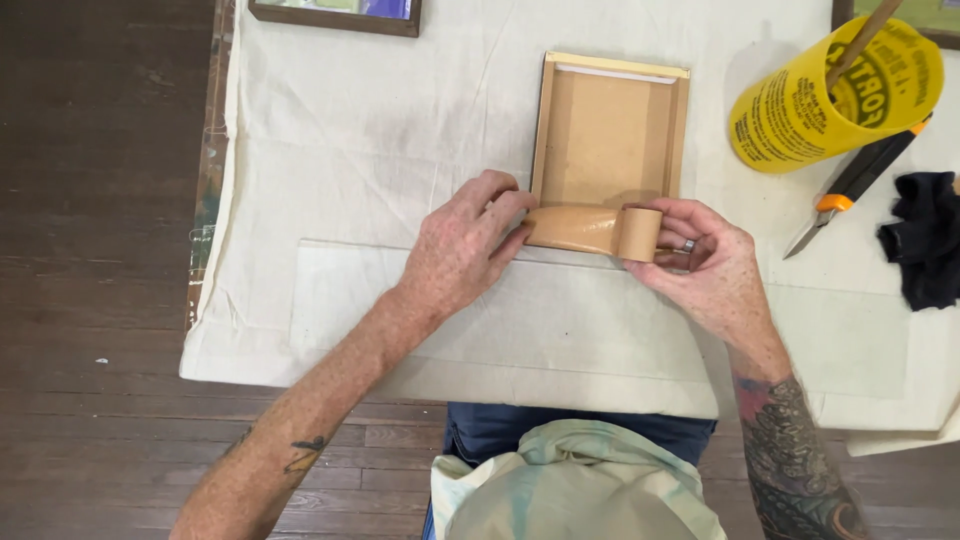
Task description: Lining a small wooden frame with brown paper using a utility knife and adhesive brush
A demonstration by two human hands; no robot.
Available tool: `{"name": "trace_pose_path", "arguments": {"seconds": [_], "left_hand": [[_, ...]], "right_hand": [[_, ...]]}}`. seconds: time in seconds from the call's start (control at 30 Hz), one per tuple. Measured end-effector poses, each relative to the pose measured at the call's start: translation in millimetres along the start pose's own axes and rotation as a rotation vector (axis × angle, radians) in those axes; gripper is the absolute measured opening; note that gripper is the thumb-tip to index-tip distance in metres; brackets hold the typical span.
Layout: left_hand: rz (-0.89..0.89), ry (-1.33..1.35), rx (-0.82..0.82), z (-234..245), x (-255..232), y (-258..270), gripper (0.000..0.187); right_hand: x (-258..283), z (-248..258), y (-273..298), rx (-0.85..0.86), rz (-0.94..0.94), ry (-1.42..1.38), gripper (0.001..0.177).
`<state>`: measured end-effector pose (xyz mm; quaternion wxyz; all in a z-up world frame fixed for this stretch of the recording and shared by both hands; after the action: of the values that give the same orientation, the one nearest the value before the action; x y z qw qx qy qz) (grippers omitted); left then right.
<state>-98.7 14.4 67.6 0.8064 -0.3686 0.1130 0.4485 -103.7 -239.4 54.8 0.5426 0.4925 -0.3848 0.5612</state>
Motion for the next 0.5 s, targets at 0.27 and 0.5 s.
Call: {"name": "trace_pose_path", "arguments": {"seconds": [0.27,0.5], "left_hand": [[-0.221,-0.101,-0.004,-8,-1,-5,0.008],[-0.287,0.035,0.092,1,-8,-8,0.014]], "right_hand": [[-2,4,-4,0.018,-0.024,0.050,0.064],[14,3,-1,0.037,-0.128,0.086,0.061]]}}
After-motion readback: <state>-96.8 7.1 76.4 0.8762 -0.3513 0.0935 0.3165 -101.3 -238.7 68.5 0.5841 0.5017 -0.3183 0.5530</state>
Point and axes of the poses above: each hand's wrist, its own y-axis away from the middle knuckle, its own z-axis out of the back of the hand, x = y × z, the point moved 6 cm from there along -y, towards the middle knuckle, and after that the axes turned 2 degrees about -x, right-handed, at the moved point
